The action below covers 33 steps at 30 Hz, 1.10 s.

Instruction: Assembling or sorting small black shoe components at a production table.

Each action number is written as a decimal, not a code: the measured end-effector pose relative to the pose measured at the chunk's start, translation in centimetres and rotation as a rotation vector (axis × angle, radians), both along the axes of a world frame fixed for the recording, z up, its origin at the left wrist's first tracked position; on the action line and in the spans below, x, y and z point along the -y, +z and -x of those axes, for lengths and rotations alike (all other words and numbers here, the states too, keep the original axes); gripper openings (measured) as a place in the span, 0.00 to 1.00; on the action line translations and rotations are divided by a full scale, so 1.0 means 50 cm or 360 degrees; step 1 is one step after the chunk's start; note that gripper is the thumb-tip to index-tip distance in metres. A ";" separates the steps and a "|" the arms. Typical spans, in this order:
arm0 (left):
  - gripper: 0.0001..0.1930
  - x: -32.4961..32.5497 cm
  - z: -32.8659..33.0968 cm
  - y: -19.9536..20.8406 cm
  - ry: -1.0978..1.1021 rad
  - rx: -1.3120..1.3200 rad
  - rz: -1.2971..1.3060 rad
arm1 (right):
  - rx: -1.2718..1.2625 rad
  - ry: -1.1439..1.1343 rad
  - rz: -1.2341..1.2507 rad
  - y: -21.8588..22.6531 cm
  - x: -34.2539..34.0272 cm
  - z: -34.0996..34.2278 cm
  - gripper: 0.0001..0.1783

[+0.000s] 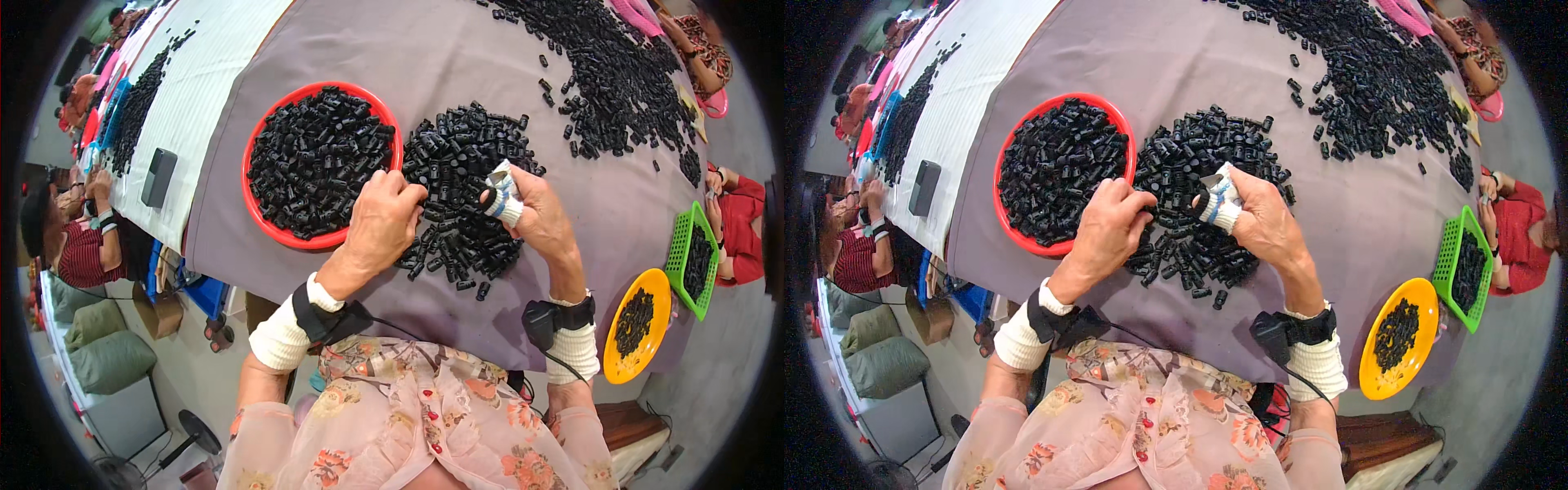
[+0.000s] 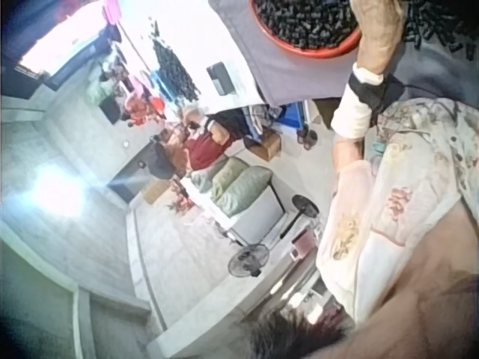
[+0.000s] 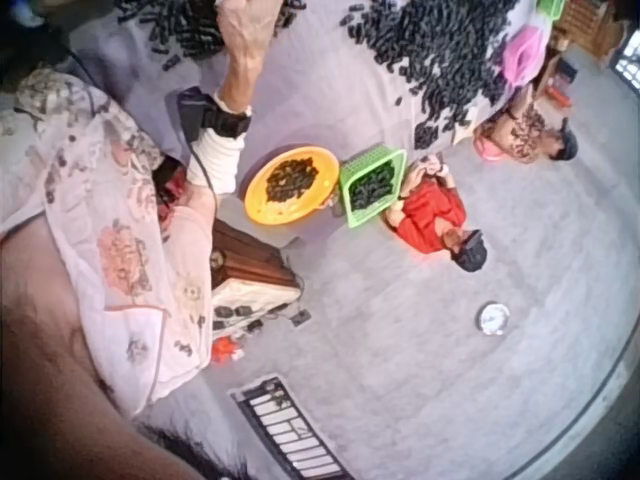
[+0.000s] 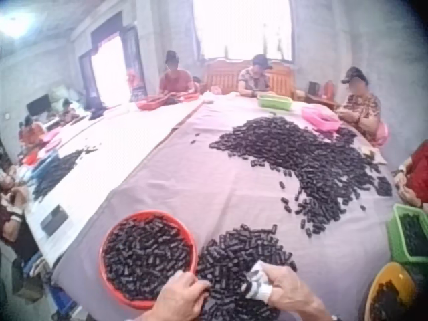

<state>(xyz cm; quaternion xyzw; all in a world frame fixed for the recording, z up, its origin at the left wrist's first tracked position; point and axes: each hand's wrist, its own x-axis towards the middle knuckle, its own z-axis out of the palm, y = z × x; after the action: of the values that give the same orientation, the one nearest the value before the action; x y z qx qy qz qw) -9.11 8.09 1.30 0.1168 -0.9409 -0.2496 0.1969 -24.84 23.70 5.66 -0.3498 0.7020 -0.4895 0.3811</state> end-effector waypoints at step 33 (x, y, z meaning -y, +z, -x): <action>0.12 -0.013 0.007 0.087 -0.0211 -0.0436 -0.3162 | -0.0056 -0.0092 0.0412 0.027 0.058 -0.059 0.17</action>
<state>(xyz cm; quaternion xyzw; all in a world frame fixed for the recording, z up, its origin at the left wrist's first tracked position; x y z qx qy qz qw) -9.46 8.76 5.67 0.1459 -0.2799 -0.9433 0.1025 -21.88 20.80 7.03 -0.3842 0.6492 -0.5807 0.3061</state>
